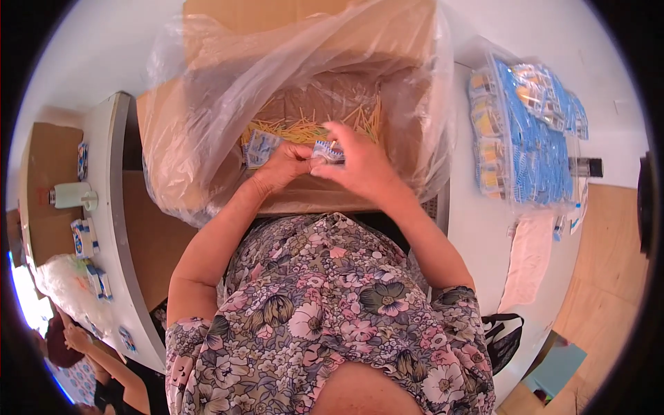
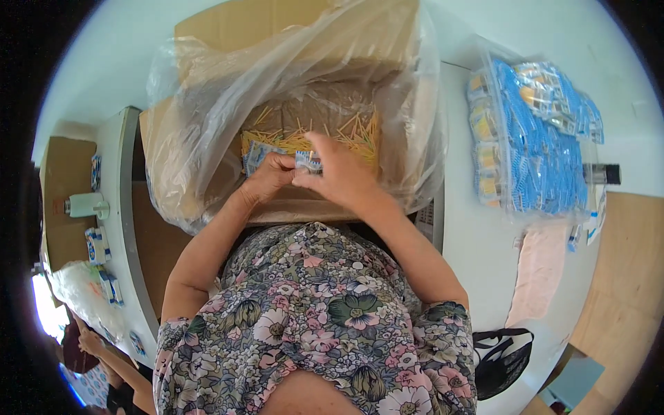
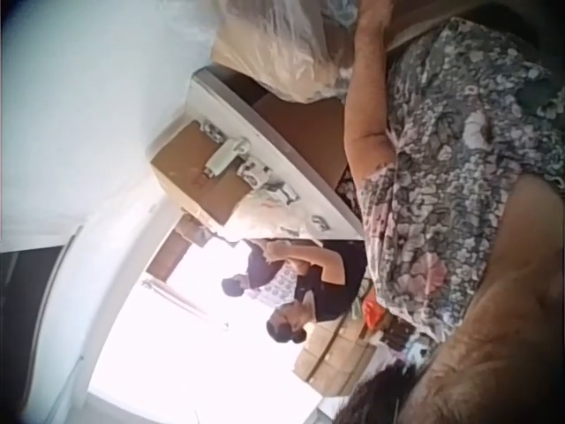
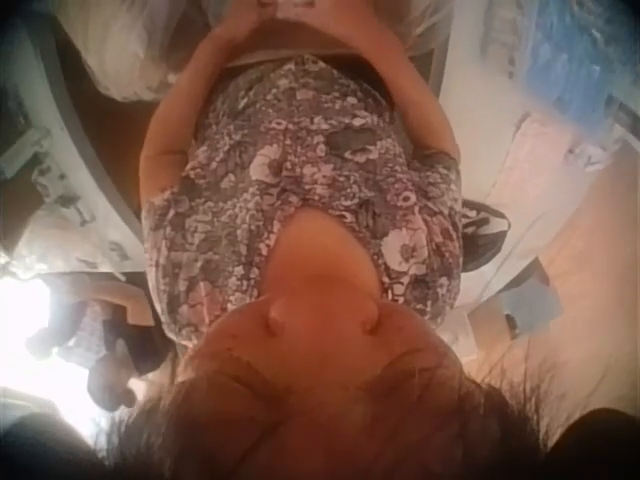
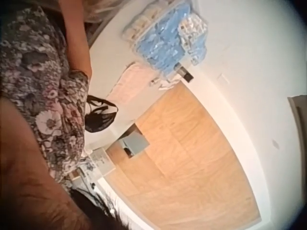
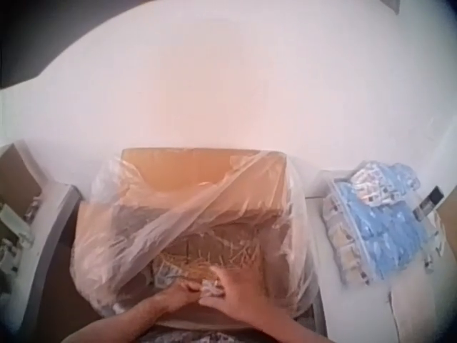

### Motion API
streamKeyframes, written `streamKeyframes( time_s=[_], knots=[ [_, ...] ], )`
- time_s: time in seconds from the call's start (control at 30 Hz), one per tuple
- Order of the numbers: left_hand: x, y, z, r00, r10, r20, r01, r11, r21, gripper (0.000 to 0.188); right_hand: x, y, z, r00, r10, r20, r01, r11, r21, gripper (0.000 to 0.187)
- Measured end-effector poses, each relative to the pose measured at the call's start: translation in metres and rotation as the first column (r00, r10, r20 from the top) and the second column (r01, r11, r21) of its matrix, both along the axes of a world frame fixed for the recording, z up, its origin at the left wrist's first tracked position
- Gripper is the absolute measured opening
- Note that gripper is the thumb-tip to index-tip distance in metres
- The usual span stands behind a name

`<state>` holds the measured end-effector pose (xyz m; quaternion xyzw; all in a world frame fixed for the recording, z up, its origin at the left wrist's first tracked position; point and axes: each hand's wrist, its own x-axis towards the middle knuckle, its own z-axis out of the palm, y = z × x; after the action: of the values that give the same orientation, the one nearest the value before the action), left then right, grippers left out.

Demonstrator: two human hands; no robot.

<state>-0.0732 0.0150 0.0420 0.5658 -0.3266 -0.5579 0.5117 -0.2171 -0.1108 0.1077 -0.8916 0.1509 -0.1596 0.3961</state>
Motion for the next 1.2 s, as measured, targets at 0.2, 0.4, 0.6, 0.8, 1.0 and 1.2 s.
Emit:
streamKeyframes(
  time_s=[0.2,0.4,0.6,0.8,1.0,1.2],
  knots=[
    [-0.032,-0.024,0.008,0.957,-0.167,0.236,0.132,0.978,0.159,0.012,-0.037,0.006,-0.02,0.963,-0.176,0.205,0.169,0.984,0.051,0.04],
    [-0.03,-0.044,0.031,0.955,-0.223,0.195,0.219,0.975,0.041,0.026,-0.109,-0.012,0.03,0.921,-0.166,0.354,0.245,0.95,-0.192,0.018],
    [0.06,-0.009,-0.036,0.38,-0.401,0.833,-0.064,0.887,0.456,0.032,-0.301,-0.08,0.098,0.334,-0.759,0.559,0.94,0.313,-0.137,0.008],
    [0.107,0.007,-0.144,-0.094,-0.16,0.983,0.15,0.973,0.173,0.021,-0.533,-0.192,0.008,0.287,-0.951,0.115,0.913,0.236,-0.333,0.025],
    [0.065,-0.004,-0.078,-0.046,-0.453,0.89,-0.143,0.885,0.443,0.056,-0.481,-0.185,0.029,0.412,-0.785,0.462,0.674,-0.078,-0.734,0.041],
    [0.077,0.004,-0.068,-0.032,-0.406,0.914,-0.262,0.885,0.384,0.062,-0.28,-0.099,0.091,0.579,-0.604,0.548,0.694,0.012,-0.72,0.022]
  ],
)
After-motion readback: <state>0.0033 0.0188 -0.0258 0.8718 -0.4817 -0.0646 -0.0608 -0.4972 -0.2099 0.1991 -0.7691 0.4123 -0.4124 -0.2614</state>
